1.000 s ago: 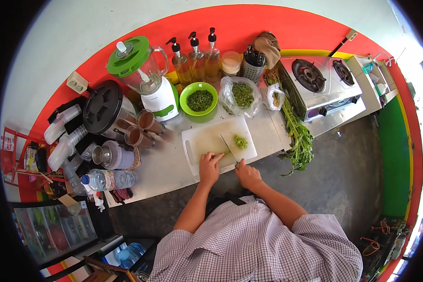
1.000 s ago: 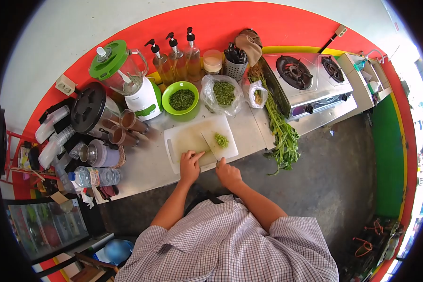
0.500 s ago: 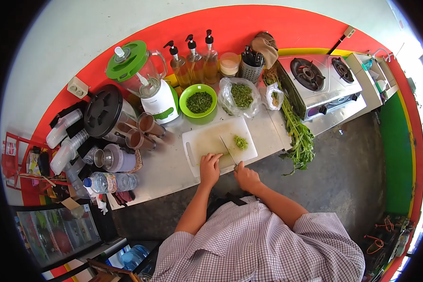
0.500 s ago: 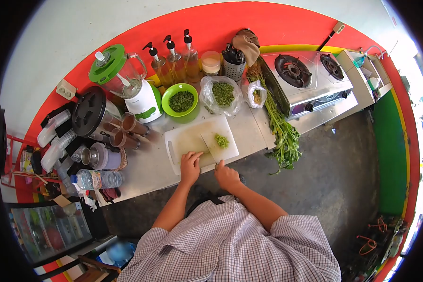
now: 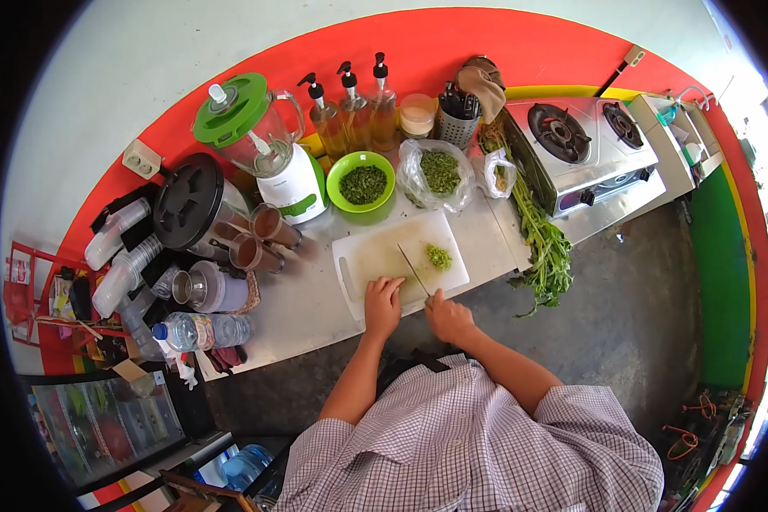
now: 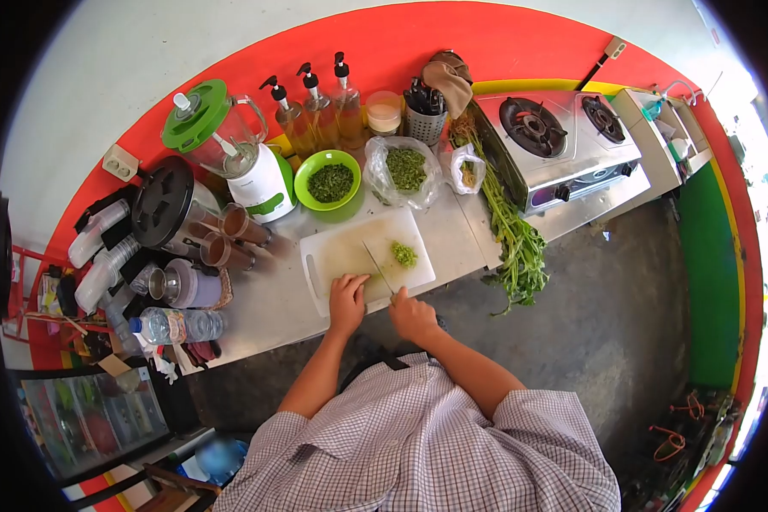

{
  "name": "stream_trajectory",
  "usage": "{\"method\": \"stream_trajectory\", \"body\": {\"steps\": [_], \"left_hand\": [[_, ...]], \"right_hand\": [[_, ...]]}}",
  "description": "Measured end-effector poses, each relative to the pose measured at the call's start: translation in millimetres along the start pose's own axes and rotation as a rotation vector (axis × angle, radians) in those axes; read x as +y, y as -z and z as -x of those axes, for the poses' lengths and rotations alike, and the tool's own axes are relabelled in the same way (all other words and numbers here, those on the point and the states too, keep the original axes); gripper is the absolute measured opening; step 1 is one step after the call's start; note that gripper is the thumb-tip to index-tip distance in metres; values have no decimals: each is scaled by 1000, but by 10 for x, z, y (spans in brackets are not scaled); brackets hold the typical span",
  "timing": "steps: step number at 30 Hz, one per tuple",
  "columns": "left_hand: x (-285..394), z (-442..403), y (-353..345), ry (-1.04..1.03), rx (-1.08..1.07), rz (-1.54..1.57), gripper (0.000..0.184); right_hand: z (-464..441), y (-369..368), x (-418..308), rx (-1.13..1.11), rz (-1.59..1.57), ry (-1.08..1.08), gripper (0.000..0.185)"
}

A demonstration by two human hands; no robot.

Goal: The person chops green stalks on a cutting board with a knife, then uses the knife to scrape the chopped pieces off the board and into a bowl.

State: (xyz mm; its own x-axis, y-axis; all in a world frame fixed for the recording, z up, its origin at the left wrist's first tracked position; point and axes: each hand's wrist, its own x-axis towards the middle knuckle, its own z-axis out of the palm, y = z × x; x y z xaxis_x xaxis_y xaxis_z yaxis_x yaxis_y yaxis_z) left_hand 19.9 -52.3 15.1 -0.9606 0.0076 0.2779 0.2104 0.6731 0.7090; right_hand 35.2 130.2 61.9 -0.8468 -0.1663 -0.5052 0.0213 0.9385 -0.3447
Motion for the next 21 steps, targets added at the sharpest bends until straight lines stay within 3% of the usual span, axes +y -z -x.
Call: {"method": "stream_trajectory", "body": {"steps": [17,21], "left_hand": [[17,-5,7,17,-3,19,24],[8,1,15,6,9,33,24]], "right_hand": [[-3,-40,30,47,19,25,48],[-6,162,-42,-32,26,29,54]]}}
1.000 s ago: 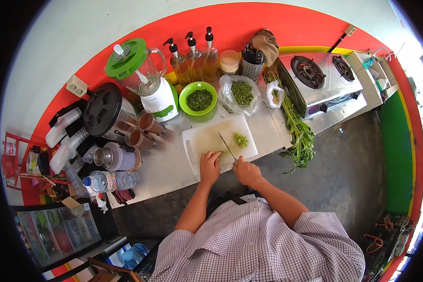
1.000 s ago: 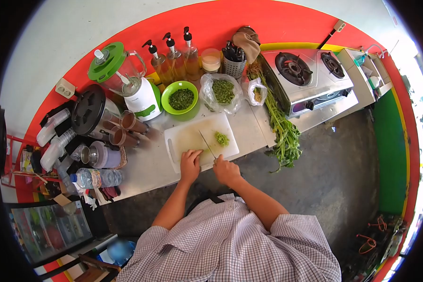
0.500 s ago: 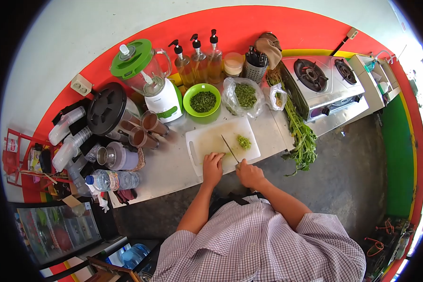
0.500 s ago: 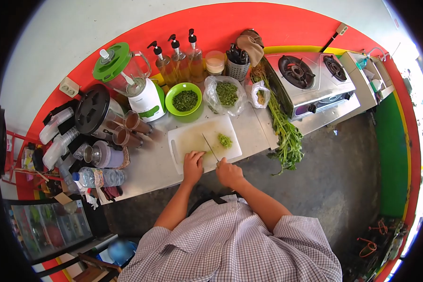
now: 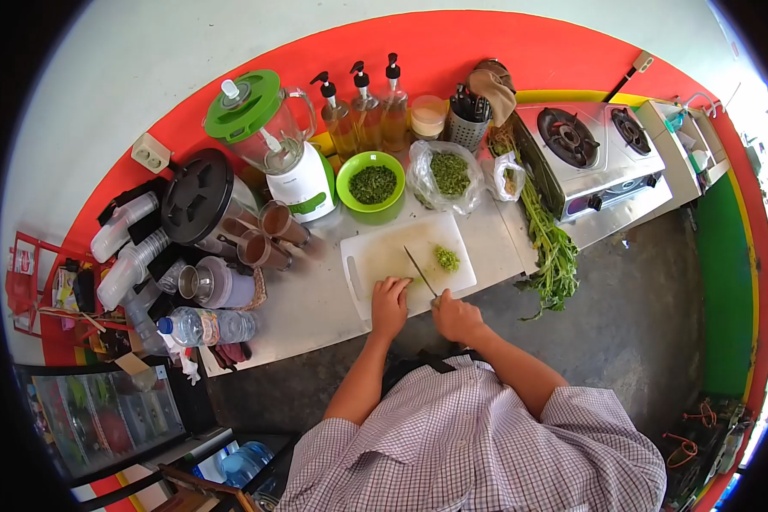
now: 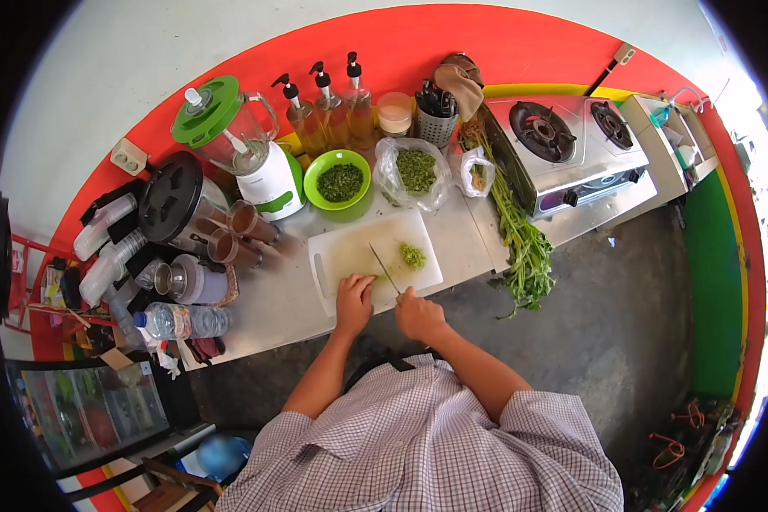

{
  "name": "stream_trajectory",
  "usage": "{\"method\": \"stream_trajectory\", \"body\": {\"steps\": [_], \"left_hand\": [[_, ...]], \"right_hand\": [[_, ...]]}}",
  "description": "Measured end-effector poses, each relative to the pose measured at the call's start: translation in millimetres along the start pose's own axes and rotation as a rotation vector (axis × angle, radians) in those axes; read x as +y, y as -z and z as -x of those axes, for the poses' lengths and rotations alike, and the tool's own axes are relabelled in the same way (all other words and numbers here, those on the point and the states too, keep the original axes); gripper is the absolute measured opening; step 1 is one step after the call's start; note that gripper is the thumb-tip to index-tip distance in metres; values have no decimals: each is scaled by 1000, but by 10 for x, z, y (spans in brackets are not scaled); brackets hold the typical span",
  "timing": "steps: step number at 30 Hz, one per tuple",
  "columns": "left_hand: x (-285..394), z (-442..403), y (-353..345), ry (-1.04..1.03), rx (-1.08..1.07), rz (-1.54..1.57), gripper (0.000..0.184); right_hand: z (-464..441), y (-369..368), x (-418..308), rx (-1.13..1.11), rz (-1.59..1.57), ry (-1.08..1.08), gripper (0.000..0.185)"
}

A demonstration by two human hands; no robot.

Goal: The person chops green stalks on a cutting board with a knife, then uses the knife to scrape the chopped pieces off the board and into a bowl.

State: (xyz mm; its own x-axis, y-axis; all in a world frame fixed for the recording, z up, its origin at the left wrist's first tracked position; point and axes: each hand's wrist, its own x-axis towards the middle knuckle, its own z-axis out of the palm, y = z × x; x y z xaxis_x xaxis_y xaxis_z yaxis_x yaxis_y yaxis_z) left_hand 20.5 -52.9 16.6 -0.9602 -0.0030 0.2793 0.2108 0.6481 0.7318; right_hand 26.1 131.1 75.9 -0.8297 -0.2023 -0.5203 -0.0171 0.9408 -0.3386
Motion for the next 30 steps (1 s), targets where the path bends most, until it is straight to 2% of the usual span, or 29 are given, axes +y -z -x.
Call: {"method": "stream_trajectory", "body": {"steps": [2,4,7,10,13,16,20,25,27,30], "left_hand": [[0,18,2,14,-9,-11,23],[-4,-4,-25,19,-13,-19,23],[-33,3,-20,23,-9,-22,23],[-14,13,-15,0,-3,-6,23],[6,-10,-20,9,-11,-36,24],[-10,36,-3,4,-9,-23,23],[3,-19,-31,10,1,-23,22],[-15,6,-26,6,2,-15,22],[-17,1,-35,11,2,-32,22],[4,-1,-16,16,-2,-18,22]], "right_hand": [[3,-53,19,-27,-24,1,61],[10,-262,49,38,-72,-46,49],[15,-50,6,-1,-51,2,43],[76,60,-76,-29,-16,-15,53],[76,-163,6,-26,-14,-42,58],[39,-18,-4,-30,14,10,57],[54,-269,84,16,-15,-13,58],[144,75,-84,-59,37,7,54],[91,-236,39,-35,16,-15,52],[57,-215,55,-18,31,-2,49]]}}
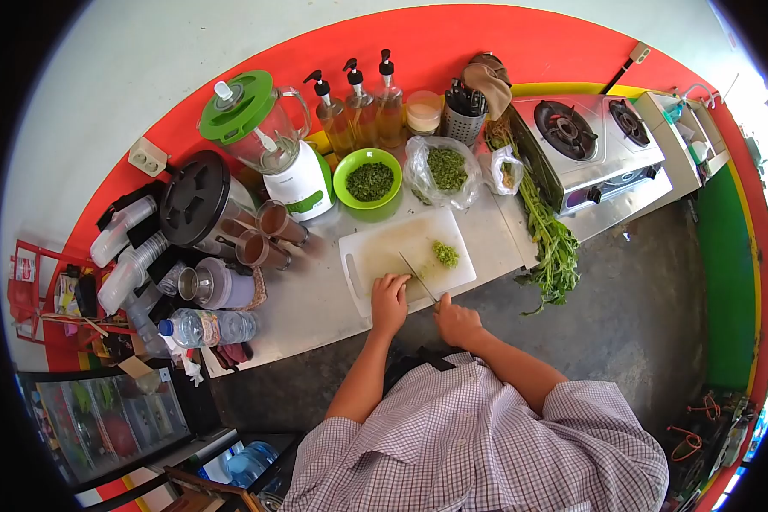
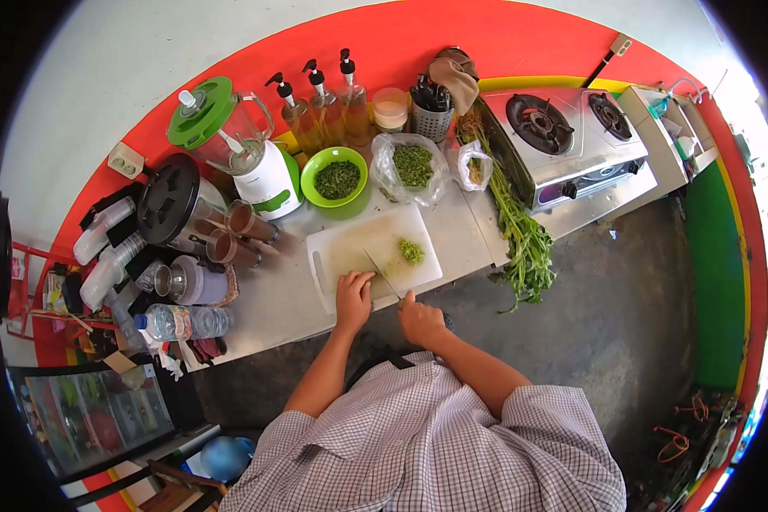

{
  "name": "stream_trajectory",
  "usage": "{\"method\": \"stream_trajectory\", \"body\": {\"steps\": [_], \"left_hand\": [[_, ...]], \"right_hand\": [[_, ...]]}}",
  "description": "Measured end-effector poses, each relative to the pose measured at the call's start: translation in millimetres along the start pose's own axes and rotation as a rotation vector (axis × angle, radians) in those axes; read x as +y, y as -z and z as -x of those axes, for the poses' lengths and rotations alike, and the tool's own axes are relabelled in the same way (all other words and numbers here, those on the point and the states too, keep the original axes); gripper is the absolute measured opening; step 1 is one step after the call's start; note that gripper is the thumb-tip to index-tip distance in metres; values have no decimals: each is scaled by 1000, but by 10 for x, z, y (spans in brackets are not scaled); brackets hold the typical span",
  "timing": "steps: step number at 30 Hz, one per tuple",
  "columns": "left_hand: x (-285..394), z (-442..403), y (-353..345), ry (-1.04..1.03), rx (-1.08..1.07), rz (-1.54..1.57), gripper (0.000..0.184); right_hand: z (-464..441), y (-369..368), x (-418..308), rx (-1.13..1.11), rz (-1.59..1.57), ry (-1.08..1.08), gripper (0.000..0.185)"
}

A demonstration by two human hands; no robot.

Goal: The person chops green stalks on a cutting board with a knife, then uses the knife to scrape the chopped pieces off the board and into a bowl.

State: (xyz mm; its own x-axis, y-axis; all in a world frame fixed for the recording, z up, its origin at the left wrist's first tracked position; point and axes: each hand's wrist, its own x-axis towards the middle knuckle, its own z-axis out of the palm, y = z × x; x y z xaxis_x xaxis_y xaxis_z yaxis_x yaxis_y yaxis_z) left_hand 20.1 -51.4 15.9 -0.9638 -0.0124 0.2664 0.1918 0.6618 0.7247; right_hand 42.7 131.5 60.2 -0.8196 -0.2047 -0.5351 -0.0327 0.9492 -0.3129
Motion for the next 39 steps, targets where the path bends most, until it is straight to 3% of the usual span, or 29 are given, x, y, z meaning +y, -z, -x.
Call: {"method": "stream_trajectory", "body": {"steps": [16,34,36,39], "left_hand": [[-84,63,-86,-19,110,18,13],[-30,-9,-122,105,170,-4,9],[25,-20,-97,241,92,28,7],[39,-30,-133,285,145,80,7]], "right_hand": [[27,-19,-64,-10,-70,-13,52],[26,-19,46,-55,-164,8,50],[7,16,98,-34,-168,-17,49],[-10,78,215,24,-180,-57,48]]}}
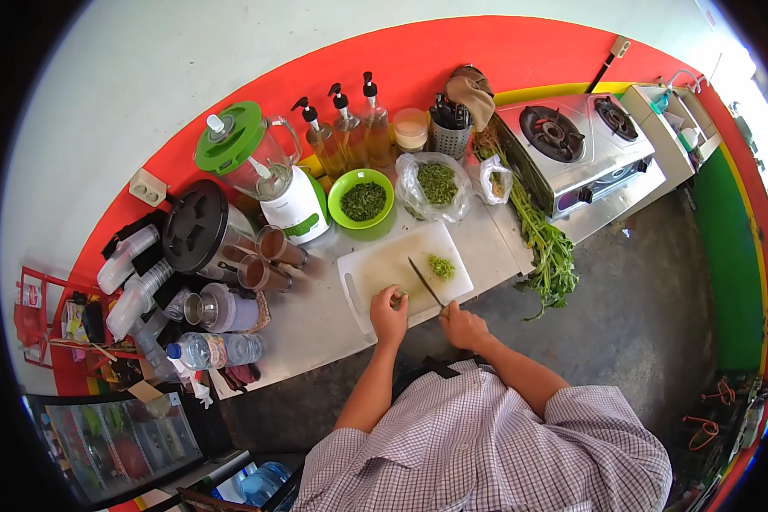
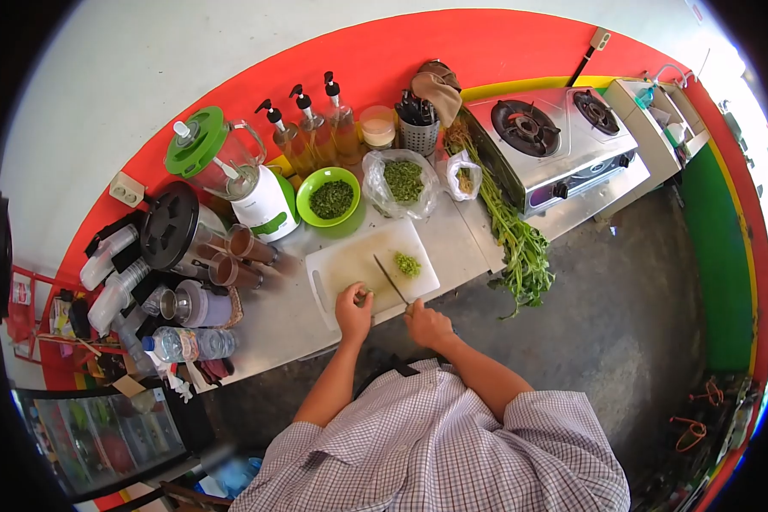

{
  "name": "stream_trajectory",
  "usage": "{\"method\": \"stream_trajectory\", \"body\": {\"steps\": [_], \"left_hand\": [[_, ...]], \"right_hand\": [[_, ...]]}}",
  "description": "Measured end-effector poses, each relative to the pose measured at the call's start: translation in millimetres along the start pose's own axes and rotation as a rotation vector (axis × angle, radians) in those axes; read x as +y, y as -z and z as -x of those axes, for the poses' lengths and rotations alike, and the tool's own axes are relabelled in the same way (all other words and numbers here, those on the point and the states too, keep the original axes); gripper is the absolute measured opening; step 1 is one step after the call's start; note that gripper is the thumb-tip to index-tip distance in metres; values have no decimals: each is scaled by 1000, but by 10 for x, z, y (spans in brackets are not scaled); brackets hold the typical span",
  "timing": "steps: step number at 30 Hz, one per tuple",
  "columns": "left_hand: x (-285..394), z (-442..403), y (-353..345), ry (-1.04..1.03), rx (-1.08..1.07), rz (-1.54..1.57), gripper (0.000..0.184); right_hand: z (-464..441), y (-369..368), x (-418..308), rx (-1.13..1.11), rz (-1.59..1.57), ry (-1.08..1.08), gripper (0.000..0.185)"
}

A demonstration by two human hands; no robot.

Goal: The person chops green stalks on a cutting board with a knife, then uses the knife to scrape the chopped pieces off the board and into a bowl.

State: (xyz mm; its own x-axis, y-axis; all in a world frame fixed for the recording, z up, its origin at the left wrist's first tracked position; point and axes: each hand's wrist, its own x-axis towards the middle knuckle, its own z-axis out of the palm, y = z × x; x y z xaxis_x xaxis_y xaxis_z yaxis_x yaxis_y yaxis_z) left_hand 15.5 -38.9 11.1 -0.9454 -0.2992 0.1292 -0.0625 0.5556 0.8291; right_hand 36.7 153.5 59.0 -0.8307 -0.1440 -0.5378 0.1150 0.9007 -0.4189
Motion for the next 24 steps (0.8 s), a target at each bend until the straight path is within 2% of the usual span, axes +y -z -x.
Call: {"method": "stream_trajectory", "body": {"steps": [5,7,18,24], "left_hand": [[6,-17,-13,-80,-11,-48,8],[61,-13,-13,-85,-2,-65,9],[26,25,-65,-214,100,-137,8],[66,-21,-72,-105,38,-138,9]], "right_hand": [[-31,15,69,92,-16,7,48],[-30,-8,37,121,-65,91,45],[134,61,-111,45,105,83,47],[-94,-9,-35,48,158,97,48]]}}
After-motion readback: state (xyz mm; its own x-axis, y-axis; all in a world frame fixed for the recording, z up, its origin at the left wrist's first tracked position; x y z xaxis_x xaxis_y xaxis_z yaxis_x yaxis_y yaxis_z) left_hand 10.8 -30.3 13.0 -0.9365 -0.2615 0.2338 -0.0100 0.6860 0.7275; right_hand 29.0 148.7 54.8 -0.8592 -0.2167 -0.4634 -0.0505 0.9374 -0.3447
